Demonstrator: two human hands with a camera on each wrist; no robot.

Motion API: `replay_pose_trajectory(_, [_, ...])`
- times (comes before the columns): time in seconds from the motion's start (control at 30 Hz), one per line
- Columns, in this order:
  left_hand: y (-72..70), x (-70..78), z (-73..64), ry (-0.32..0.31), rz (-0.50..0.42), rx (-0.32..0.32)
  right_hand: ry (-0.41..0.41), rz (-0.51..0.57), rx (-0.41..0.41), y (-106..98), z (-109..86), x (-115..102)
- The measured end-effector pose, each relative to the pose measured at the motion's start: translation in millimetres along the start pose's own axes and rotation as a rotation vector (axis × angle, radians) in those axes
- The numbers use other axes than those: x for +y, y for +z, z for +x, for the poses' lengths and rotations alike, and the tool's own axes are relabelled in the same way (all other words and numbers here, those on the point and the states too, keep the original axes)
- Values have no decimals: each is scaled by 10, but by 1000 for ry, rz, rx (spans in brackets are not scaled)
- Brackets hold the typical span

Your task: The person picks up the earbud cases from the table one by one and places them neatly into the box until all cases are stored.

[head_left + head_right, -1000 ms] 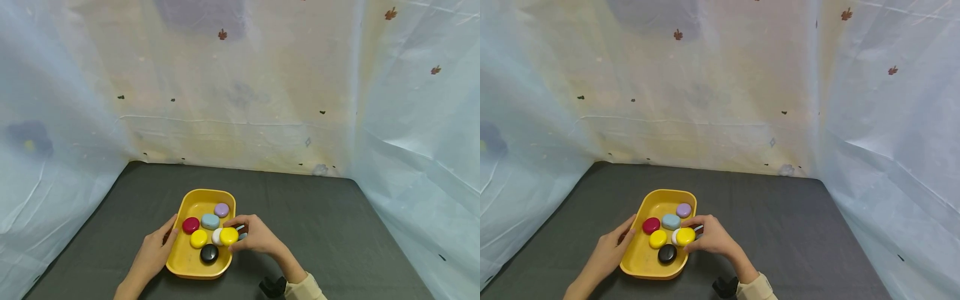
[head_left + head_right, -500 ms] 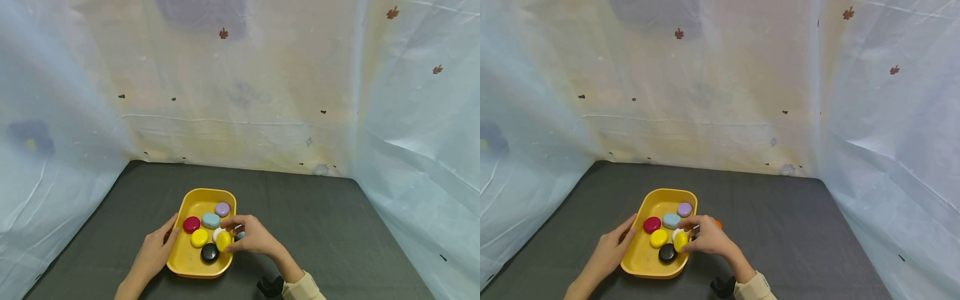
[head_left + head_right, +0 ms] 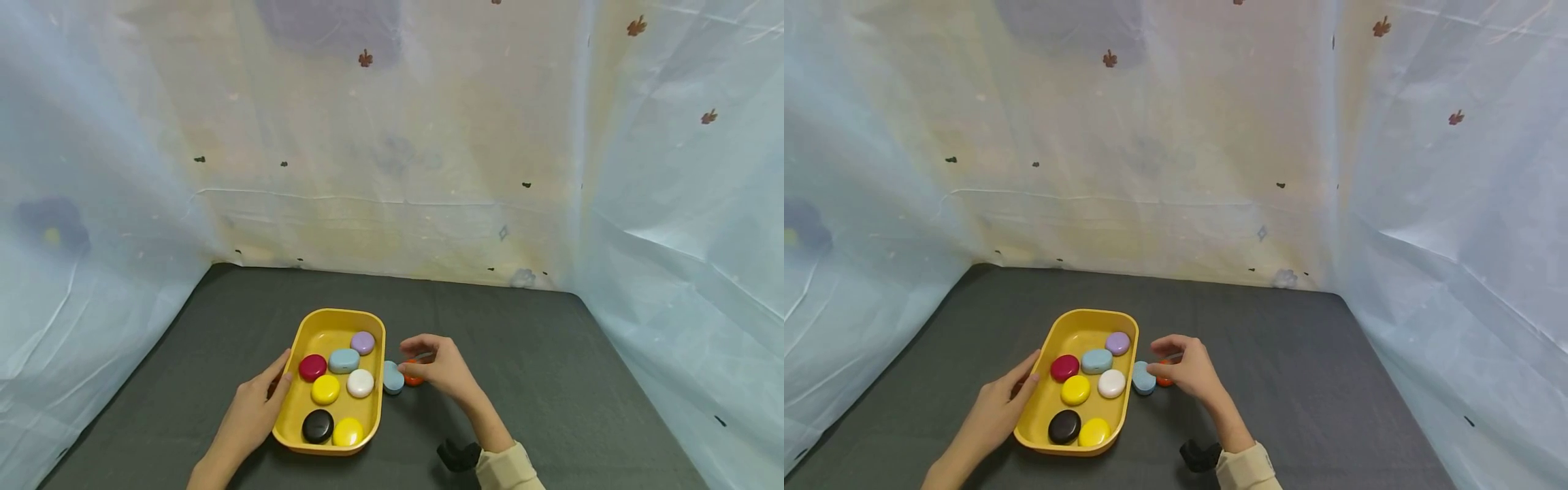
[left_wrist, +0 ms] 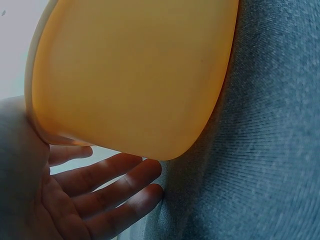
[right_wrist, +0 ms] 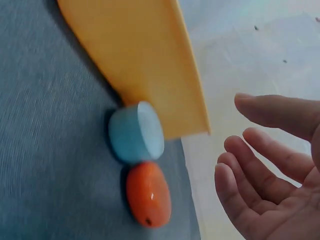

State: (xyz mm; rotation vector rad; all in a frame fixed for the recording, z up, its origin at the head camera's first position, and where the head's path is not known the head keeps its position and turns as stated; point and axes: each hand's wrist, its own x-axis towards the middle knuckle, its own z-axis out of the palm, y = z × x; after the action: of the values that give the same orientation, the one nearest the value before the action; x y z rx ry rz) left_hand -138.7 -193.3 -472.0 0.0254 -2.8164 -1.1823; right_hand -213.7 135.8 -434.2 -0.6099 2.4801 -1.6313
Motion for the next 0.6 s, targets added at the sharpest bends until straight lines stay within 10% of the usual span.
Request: replay_pose_trajectory(0.6, [-3, 0, -3, 1, -4, 0, -11, -156, -46, -99, -12, 350])
